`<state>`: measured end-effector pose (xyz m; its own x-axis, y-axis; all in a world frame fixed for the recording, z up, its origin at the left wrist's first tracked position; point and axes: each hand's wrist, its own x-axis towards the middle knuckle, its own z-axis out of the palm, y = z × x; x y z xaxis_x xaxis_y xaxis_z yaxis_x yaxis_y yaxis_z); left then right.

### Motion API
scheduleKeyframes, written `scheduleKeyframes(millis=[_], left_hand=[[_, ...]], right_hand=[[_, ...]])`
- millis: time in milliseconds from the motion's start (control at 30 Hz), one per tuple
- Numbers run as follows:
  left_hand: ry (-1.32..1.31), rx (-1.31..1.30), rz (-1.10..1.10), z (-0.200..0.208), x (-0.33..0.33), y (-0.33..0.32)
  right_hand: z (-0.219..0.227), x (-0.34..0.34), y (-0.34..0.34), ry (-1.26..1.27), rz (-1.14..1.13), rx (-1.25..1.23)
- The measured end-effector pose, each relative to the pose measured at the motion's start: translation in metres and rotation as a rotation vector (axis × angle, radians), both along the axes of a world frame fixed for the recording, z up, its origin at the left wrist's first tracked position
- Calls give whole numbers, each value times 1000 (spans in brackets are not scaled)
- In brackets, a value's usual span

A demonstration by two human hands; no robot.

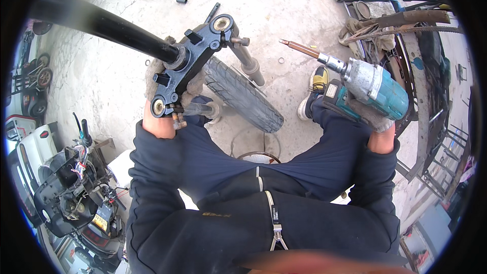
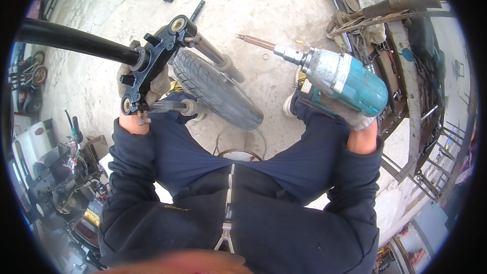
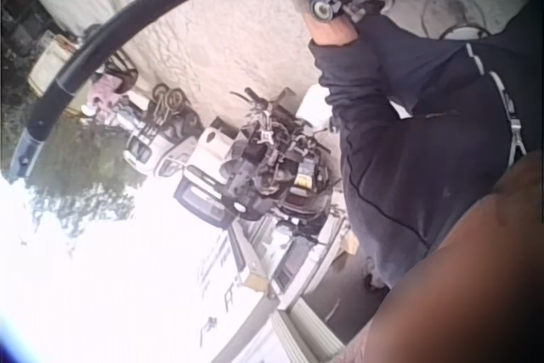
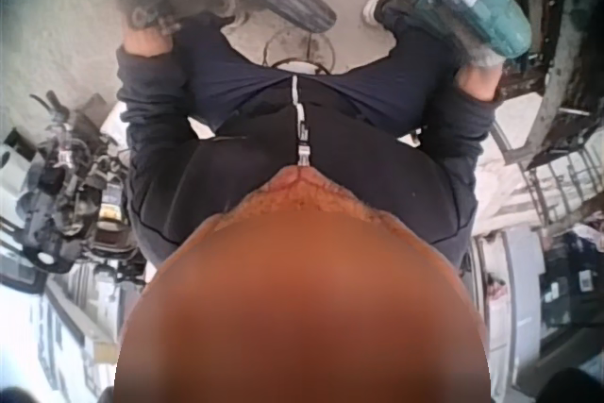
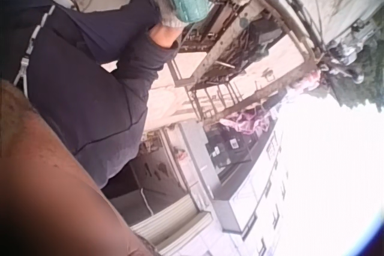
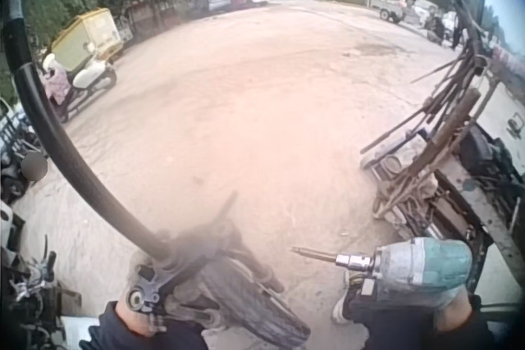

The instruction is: The person sits on the floor and works on a scooter front fork assembly. They use a hammer to tap the fork tube into place, insert a bolt and nut, and then use a cordless impact wrench to tighten the fastener. The person also handles the front wheel and fork components during the process.

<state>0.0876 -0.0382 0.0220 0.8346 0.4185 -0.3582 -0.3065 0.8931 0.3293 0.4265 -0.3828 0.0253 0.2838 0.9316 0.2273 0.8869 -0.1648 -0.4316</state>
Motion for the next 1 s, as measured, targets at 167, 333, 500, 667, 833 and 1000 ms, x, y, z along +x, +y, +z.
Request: scheduleKeyframes(millis=[167, 333, 500, 667, 833, 1000], left_hand=[[-58, 51, -103, -5, -3, 5], [10, 51, -80, -4, -3, 4], [33, 44, -64, -1, -3, 1], [-20, 42, -74, 0, -3, -2], [3, 47, -96, 0, -3, 1], [-123, -51, -145, 1, -1, 3]], right_hand=[[-6, -17, 16, -216, 70, -74], [-3, -31, 30, -139, 23, 19], [-10, -32, 34, -226, 70, 8], [-9, -30, 32, 34, 37, -42], [-10, -27, 31, -21, 80, -76], [-11, -32, 40, -76, 28, -12]])
